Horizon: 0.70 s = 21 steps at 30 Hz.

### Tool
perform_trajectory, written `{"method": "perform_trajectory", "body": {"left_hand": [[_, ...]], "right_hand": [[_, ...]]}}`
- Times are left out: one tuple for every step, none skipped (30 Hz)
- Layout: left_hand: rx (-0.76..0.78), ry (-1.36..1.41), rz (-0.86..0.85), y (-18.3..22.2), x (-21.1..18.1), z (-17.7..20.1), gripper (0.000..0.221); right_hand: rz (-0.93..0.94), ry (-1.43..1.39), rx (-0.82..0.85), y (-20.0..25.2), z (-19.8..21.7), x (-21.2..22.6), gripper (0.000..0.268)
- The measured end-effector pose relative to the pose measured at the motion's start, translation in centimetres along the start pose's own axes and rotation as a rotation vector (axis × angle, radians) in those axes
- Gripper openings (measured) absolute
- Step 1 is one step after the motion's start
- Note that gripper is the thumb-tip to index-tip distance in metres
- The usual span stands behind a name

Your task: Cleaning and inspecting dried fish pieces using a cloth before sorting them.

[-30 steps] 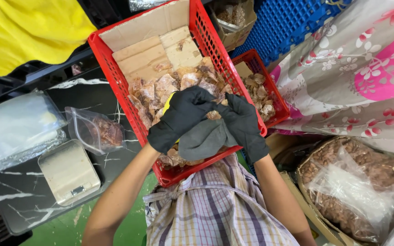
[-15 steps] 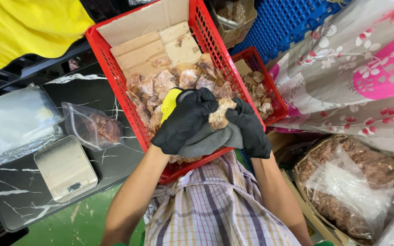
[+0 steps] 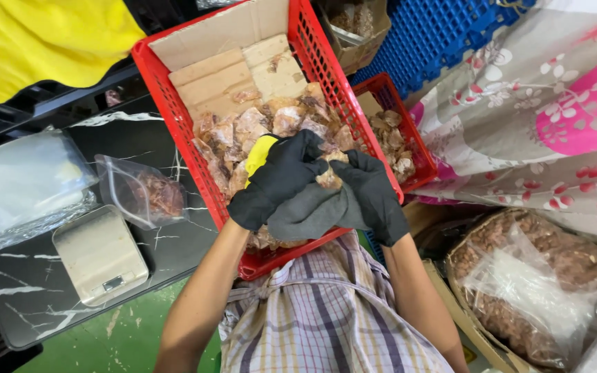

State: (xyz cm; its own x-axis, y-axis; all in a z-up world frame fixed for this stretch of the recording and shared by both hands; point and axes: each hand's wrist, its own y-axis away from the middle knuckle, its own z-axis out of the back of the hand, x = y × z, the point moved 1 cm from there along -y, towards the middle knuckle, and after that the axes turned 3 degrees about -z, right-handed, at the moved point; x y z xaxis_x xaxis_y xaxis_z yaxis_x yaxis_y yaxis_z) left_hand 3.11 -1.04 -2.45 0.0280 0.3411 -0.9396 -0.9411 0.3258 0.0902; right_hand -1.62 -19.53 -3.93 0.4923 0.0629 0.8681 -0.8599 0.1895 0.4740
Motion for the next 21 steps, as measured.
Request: {"method": "perform_trajectory", "body": {"left_hand": [[-0.003,-0.001,0.002,-0.3,0.5,-0.1,0.032],[0.015,-0.156,-0.039,-0.7,0.9,-0.3,0.038],[0.042,-0.305,-0.082,-1.0,1.3,-0.9,0.045],[0.047,-0.299,-0.082,-1.2,1.7,-1.2,0.045],[-0.020,-0.373,-0.054,-1.3,2.1,-0.8,0.035],[-0.088,-0.446,-0.026,-1.5,2.5,-0.4,0.026],[-0.088,-0.448,-0.024,-1.3,3.3,-0.7,0.026],[-0.187,-0.404,-0.047,-1.1,4.1,-0.9,0.024],[-0.281,-0.356,-0.077,-1.2,4.9,-1.4,0.023],[-0.277,-0.355,-0.081,-1.0,3.2,-0.4,0.023],[-0.188,-0.216,-0.010,-0.3,1.8,0.5,0.022],[-0.098,-0.078,0.061,0.4,0.3,1.3,0.021],[-0.097,-0.077,0.058,0.6,-0.3,1.3,0.021],[-0.062,0.000,0.003,0.9,-1.0,1.3,0.015],[-0.030,0.074,-0.053,1.2,-1.7,1.4,0.010],[-0.032,0.072,-0.056,0.9,-1.5,1.6,0.010],[0.039,0.057,-0.104,0.9,-1.3,1.7,0.012],[0.109,0.041,-0.152,0.9,-1.0,1.7,0.014],[0.107,0.044,-0.151,0.6,0.2,1.3,0.014],[0.164,0.482,0.040,0.3,1.5,0.8,0.015],[0.216,0.914,0.238,0.2,2.8,0.6,0.015]], "right_hand": [[0.000,0.001,0.003,0.3,-0.2,0.2,0.031],[-0.017,-0.005,0.004,0.5,-0.2,0.4,0.038],[-0.038,-0.009,-0.005,0.9,0.1,0.5,0.045],[-0.042,-0.006,-0.011,1.5,0.3,0.8,0.045],[-0.056,-0.014,-0.009,1.8,0.2,1.2,0.053],[-0.070,-0.022,-0.006,2.2,0.0,1.7,0.060],[-0.070,-0.023,-0.004,3.3,-1.1,3.2,0.060],[-0.066,-0.068,0.018,4.5,-2.1,4.6,0.069],[-0.059,-0.113,0.033,5.5,-2.8,6.0,0.078],[-0.057,-0.115,0.027,4.0,-2.8,4.2,0.078],[0.061,-0.065,-0.009,3.0,-2.7,2.2,0.061],[0.180,-0.013,-0.045,2.0,-2.7,0.2,0.044],[0.181,-0.013,-0.047,2.8,-2.8,1.3,0.044],[0.118,-0.101,-0.002,3.6,-2.9,2.3,0.036],[0.056,-0.191,0.046,4.4,-3.2,3.4,0.027],[0.060,-0.191,0.048,4.4,-2.7,3.5,0.027],[-0.002,-0.245,0.122,4.5,-2.4,3.3,0.025],[-0.064,-0.298,0.195,4.7,-2.0,3.2,0.024],[-0.064,-0.295,0.196,4.6,-1.7,3.1,0.024],[-0.044,-0.299,0.249,4.5,-1.4,3.1,0.024],[-0.024,-0.309,0.303,4.5,-1.4,3.1,0.024]]}}
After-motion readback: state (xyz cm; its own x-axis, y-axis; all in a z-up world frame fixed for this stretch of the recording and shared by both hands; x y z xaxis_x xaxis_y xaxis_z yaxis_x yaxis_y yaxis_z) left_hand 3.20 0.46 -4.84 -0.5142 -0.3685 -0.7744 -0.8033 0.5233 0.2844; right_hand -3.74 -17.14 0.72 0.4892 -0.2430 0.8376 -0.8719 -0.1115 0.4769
